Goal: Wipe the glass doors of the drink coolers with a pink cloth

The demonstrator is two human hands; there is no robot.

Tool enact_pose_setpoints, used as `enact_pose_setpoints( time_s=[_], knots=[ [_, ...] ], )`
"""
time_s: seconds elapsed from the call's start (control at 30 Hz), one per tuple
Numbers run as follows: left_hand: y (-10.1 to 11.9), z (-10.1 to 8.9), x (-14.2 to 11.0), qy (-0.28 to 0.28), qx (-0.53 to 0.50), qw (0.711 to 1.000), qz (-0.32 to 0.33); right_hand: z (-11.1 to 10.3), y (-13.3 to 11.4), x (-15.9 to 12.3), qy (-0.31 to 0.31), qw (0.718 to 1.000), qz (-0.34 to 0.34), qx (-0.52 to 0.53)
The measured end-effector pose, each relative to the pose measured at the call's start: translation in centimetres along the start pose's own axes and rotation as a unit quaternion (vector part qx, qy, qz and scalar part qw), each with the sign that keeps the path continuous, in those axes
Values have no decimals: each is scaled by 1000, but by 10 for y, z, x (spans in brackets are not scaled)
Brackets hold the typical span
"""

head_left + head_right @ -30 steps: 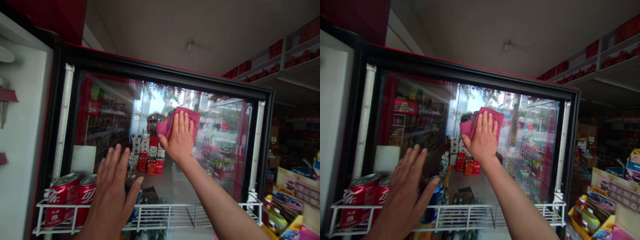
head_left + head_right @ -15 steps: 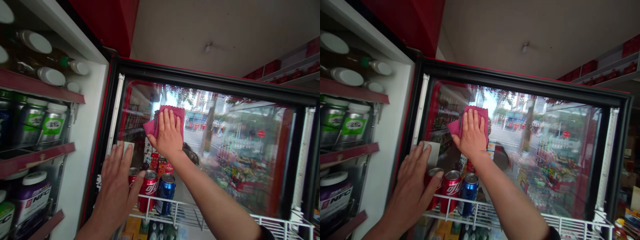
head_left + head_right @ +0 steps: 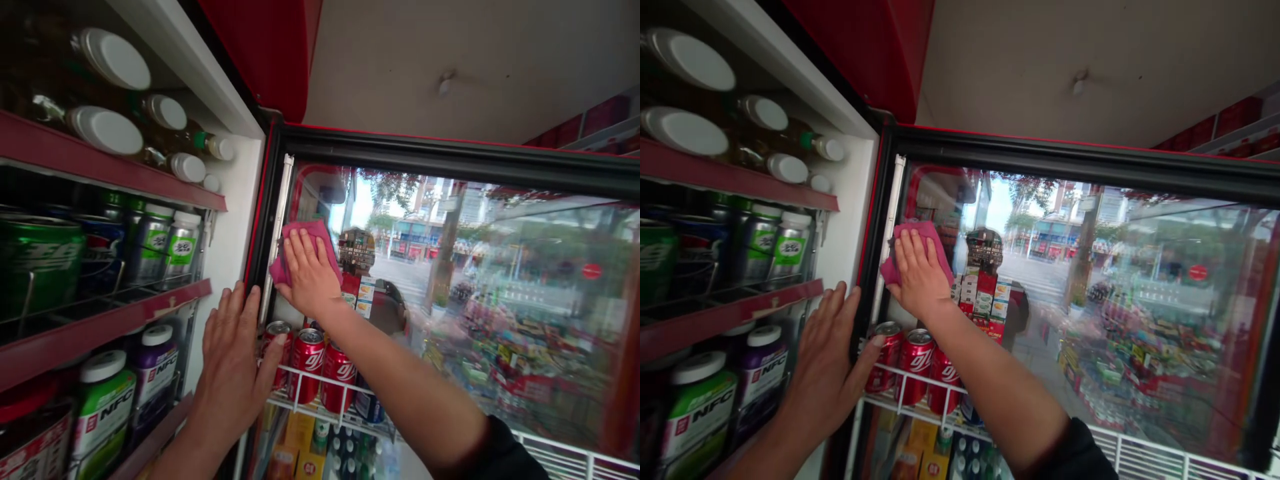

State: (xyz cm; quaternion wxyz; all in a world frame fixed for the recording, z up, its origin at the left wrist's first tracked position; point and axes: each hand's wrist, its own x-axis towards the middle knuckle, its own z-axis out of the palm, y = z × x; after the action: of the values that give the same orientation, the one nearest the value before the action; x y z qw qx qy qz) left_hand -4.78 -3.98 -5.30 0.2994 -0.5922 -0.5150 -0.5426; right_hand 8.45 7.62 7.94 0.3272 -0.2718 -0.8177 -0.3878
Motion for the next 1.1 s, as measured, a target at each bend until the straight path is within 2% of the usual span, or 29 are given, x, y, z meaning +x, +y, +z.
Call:
enact_pose_setpoints(
  time_s=[0.1,0.2,0.33,0.53,0.63,0.87,1.1],
  knots=[
    [-4,0,-6,-6,5,1000,-10,7,-8,-6,-21,998,-33,45],
    [-4,1,-11,-20,10,1000,-20,9,-5,-13,-35,995,-57,70],
    [2,4,-14,-24,3,999,-27,7,10,-21,-69,988,-136,-2],
    [19,8,-14,-32,-14,999,-22,-13,34,-38,-172,948,-237,-126],
    [28,10,-14,-36,-21,999,-19,-24,47,-50,-188,938,-253,-143],
    [52,18,-10,-46,-29,999,-4,-46,83,-76,-180,931,-278,-152],
    [83,26,-6,-58,-48,997,9,-71,111,-104,-209,928,-261,-165]
  ],
)
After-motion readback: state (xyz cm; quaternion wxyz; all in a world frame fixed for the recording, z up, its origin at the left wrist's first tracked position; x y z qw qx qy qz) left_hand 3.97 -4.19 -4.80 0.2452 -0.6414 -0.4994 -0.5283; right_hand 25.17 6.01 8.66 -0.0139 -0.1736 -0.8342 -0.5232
